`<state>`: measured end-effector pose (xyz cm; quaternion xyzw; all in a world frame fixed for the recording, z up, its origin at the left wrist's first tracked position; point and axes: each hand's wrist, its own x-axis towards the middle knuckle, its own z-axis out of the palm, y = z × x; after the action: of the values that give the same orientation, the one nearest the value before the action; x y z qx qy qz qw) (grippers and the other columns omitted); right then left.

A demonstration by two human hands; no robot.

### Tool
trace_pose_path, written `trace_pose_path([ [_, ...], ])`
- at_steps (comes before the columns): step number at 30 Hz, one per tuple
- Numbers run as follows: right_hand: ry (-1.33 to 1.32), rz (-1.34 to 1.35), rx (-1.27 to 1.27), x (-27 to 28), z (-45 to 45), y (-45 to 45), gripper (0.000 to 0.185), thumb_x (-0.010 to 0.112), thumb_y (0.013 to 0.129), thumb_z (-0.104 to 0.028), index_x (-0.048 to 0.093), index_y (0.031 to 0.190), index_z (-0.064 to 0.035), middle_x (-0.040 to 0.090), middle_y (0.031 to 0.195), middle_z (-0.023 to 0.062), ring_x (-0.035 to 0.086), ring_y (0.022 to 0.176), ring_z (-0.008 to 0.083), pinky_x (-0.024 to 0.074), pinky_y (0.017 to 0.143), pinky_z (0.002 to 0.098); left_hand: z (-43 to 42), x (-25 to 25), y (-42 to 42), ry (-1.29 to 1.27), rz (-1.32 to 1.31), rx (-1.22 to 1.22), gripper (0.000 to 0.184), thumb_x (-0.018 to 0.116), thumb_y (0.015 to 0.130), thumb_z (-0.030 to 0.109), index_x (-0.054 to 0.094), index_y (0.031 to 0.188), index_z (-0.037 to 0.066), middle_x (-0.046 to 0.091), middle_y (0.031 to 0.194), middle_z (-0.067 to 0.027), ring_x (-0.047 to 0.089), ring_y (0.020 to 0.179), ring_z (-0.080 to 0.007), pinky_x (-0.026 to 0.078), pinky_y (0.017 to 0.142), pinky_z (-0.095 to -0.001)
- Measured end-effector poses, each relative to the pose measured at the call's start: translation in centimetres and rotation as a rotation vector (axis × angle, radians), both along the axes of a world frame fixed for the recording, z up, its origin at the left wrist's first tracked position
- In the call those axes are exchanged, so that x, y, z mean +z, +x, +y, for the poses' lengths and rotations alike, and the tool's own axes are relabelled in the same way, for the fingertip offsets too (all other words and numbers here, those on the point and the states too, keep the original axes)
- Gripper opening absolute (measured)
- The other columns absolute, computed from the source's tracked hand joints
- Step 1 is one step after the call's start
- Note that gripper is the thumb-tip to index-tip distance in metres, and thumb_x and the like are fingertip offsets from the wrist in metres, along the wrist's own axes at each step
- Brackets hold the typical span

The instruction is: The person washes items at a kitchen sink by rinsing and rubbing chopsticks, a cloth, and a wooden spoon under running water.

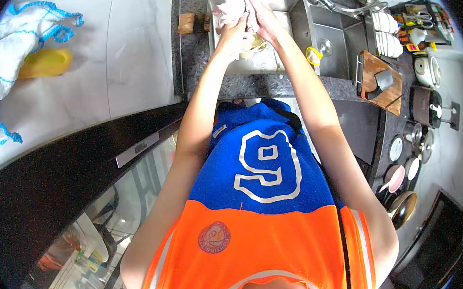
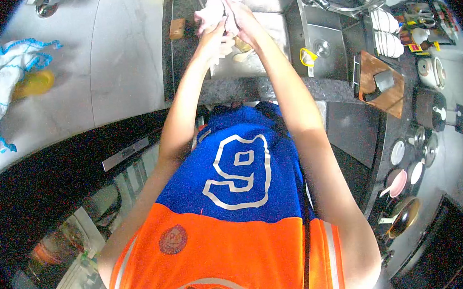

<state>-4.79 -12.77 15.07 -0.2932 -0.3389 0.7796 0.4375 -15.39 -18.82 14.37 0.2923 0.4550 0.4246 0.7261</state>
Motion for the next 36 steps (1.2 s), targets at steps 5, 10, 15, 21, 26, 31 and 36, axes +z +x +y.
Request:
trace_pose_path([
  [5, 0.051, -0.156, -0.077, -1.1, 0.7, -0.7, 0.027, 0.042, 0.091, -0.028, 0.052, 0.093, -0.0037, 0.059, 0.075, 0.0074, 0.061, 0.060, 0.0177, 0.0490, 0.049, 0.0269, -0.9, -1.9, 0.7, 0.105, -0.208, 0.002, 0.024, 0.039, 0.092, 0.029, 0.047, 0.088, 0.007, 0.039, 0.057, 0.0010, 0.030, 0.039, -0.0053, 0.022, 0.033, -0.0186],
  [10, 0.101, -0.122, -0.266, -2.2, 2.4, -1.0, 0.025, 0.038, 0.092, -0.024, 0.051, 0.088, -0.0028, 0.058, 0.072, 0.0085, 0.061, 0.058, 0.0202, 0.0492, 0.045, 0.0294, -2.4, -2.3, 1.0, 0.127, -0.037, 0.003, 0.028, 0.040, 0.092, 0.032, 0.047, 0.089, 0.005, 0.034, 0.056, 0.0041, 0.028, 0.040, -0.0038, 0.021, 0.034, -0.0178],
  [15, 0.035, 0.037, -0.053, -1.3, 2.8, 0.8, 0.025, 0.036, 0.092, -0.024, 0.051, 0.086, -0.0052, 0.056, 0.069, 0.0067, 0.058, 0.056, 0.0180, 0.0469, 0.045, 0.0287, -2.6, -2.8, 2.4, 0.187, -0.071, 0.418, 0.040, 0.039, 0.090, 0.042, 0.048, 0.081, 0.004, 0.028, 0.055, 0.0070, 0.025, 0.040, -0.0030, 0.018, 0.035, -0.0184],
  [21, -0.015, 0.080, -0.213, -0.9, 0.7, -1.8, 0.025, 0.036, 0.092, -0.025, 0.051, 0.086, -0.0061, 0.055, 0.069, 0.0060, 0.057, 0.056, 0.0173, 0.0460, 0.046, 0.0287, 0.3, -2.3, 2.9, 0.162, -0.113, 0.670, 0.035, 0.029, 0.094, 0.038, 0.044, 0.080, 0.009, 0.028, 0.051, 0.0058, 0.027, 0.037, -0.0042, 0.020, 0.030, -0.0203],
  [26, 0.005, 0.043, -0.323, -0.2, -0.2, -3.1, 0.024, 0.038, 0.092, -0.025, 0.052, 0.085, -0.0070, 0.054, 0.069, 0.0042, 0.054, 0.057, 0.0152, 0.0445, 0.048, 0.0293, 0.7, -3.0, 3.1, 0.256, 0.088, 0.723, 0.031, 0.027, 0.095, 0.033, 0.044, 0.082, 0.009, 0.037, 0.053, 0.0043, 0.033, 0.037, -0.0058, 0.027, 0.031, -0.0205],
  [31, 0.171, -0.271, -0.443, -1.1, 0.6, -2.2, 0.019, 0.040, 0.091, -0.021, 0.052, 0.091, -0.0073, 0.055, 0.075, 0.0042, 0.056, 0.062, 0.0138, 0.0478, 0.053, 0.0282, -0.8, -3.4, 2.7, 0.183, 0.153, 0.467, 0.032, 0.031, 0.094, 0.033, 0.047, 0.083, 0.007, 0.044, 0.059, 0.0017, 0.041, 0.040, -0.0070, 0.032, 0.033, -0.0209],
  [36, 0.230, -0.363, -0.273, -4.3, 2.9, 0.3, 0.030, 0.041, 0.091, -0.027, 0.056, 0.090, -0.0013, 0.059, 0.073, 0.0092, 0.058, 0.056, 0.0163, 0.0458, 0.045, 0.0281, 3.9, -5.0, -1.1, 0.401, 0.263, 0.489, 0.042, 0.041, 0.089, 0.037, 0.052, 0.106, 0.000, 0.057, 0.098, -0.0111, 0.054, 0.081, -0.0168, 0.044, 0.074, -0.0317],
])
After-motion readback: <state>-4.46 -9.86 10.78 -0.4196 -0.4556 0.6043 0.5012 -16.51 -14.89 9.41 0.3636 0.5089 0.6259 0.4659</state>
